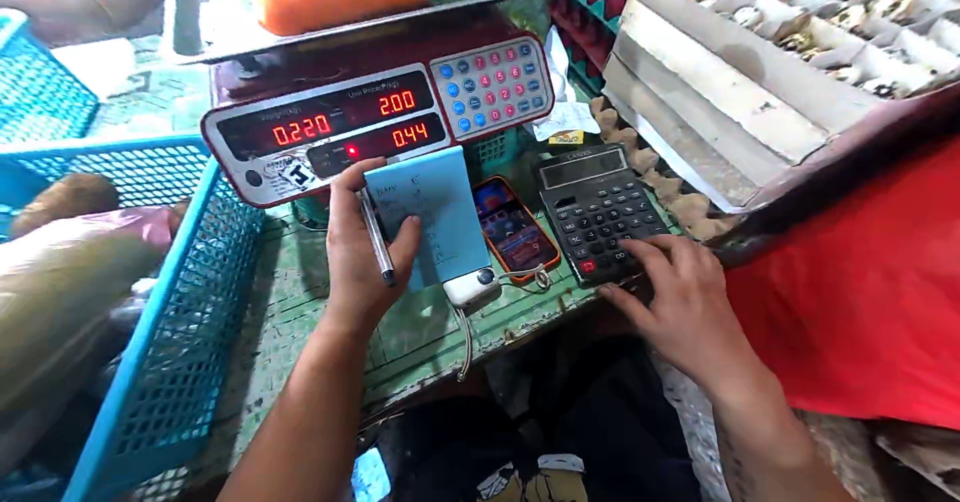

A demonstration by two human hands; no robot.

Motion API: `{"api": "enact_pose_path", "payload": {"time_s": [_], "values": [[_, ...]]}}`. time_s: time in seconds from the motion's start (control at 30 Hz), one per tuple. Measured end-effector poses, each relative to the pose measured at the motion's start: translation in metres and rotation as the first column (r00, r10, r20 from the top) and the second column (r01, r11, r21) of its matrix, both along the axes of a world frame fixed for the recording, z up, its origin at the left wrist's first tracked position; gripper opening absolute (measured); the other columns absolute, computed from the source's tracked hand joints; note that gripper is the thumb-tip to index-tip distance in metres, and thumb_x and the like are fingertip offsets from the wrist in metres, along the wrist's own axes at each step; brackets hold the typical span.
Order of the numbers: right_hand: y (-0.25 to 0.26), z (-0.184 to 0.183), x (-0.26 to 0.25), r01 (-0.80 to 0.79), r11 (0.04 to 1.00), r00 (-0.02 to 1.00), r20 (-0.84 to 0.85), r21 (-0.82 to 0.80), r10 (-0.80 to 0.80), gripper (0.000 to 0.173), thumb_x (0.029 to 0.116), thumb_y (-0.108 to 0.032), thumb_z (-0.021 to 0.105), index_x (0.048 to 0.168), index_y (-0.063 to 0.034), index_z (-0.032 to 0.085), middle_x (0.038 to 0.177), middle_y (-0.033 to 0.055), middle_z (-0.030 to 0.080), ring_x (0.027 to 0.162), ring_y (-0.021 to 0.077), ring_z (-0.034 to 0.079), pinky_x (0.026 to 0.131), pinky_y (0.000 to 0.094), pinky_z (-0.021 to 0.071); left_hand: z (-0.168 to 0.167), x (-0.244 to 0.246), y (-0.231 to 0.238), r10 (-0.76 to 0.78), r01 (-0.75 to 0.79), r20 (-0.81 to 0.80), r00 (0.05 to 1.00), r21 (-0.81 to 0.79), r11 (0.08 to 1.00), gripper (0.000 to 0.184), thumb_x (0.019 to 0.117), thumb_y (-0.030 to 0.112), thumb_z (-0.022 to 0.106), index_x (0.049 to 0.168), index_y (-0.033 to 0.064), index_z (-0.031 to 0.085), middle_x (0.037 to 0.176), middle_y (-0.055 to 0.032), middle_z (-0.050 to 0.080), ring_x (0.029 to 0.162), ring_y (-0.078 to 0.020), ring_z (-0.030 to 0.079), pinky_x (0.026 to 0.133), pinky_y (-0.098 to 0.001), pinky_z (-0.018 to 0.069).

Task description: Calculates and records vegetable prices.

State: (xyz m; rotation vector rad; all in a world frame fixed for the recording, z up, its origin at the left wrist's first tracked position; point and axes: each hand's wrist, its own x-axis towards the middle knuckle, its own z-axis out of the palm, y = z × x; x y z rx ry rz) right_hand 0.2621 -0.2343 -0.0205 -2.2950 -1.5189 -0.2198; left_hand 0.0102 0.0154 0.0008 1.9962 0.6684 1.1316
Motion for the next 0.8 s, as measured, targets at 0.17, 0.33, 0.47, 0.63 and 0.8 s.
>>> {"api": "enact_pose_path", "payload": {"time_s": [0.17,0.33,0.47,0.63,0.8], "values": [[0.009,-0.018,-0.008,-0.03,0.999,0.998,0.046,-0.017,0.031,0.067,0.0956,-0.072,0.045,0.13,-0.0201,0.069,0.152,0.0208,0.05,0.146,0.0459,0.038,0.117,0.0713,0.0249,0.001,-0.001,-0.001,-0.003,0.003,-0.013,1.0,-0.023,1.0,0.065,0.0883,0.004,0.066,0.148,0.0093,0.039,0.128,-0.0086,0.063,0.106,-0.0121,0.07,0.086,-0.0316,0.0621],[0.011,-0.013,-0.012,-0.021,1.0,1.0,0.017,0.003,0.021,0.066,0.097,-0.071,0.043,0.116,-0.015,0.073,0.147,0.0199,0.055,0.142,0.0446,0.044,0.116,0.0687,0.0286,0.001,-0.002,0.0,-0.01,0.01,-0.008,1.0,-0.003,1.0,0.065,0.0878,0.003,0.066,0.147,0.0084,0.04,0.129,-0.0085,0.063,0.109,-0.0122,0.069,0.089,-0.0315,0.0612],[0.035,-0.014,-0.006,0.016,1.0,1.0,0.007,-0.023,-0.015,0.071,0.0965,-0.072,0.043,0.13,-0.0148,0.068,0.151,0.0205,0.05,0.145,0.0446,0.04,0.115,0.0697,0.0274,0.0,-0.003,0.001,-0.011,0.011,-0.005,1.0,-0.013,1.0,0.066,0.0878,0.002,0.066,0.147,0.0094,0.04,0.129,-0.0085,0.063,0.108,-0.0132,0.069,0.088,-0.0325,0.062],[0.024,-0.011,-0.002,0.035,0.999,0.999,0.008,0.029,-0.035,0.065,0.0976,-0.069,0.044,0.129,-0.0182,0.07,0.15,0.021,0.051,0.142,0.0461,0.042,0.114,0.0705,0.0288,-0.001,-0.001,0.001,0.009,-0.009,0.002,1.0,0.01,1.0,0.064,0.0878,0.003,0.066,0.146,0.0075,0.041,0.127,-0.0083,0.064,0.108,-0.0112,0.069,0.089,-0.0306,0.0611],[-0.013,-0.016,-0.001,0.069,0.998,0.997,-0.018,-0.014,-0.069,0.082,0.0953,-0.072,0.045,0.146,-0.0082,0.054,0.147,0.021,0.055,0.141,0.0516,0.042,0.113,0.0756,0.0241,0.0,0.0,0.004,0.017,-0.018,0.023,1.0,0.029,0.999,0.062,0.0853,-0.001,0.069,0.142,0.0006,0.045,0.125,-0.0121,0.065,0.108,-0.0133,0.069,0.09,-0.0318,0.0609]]}}
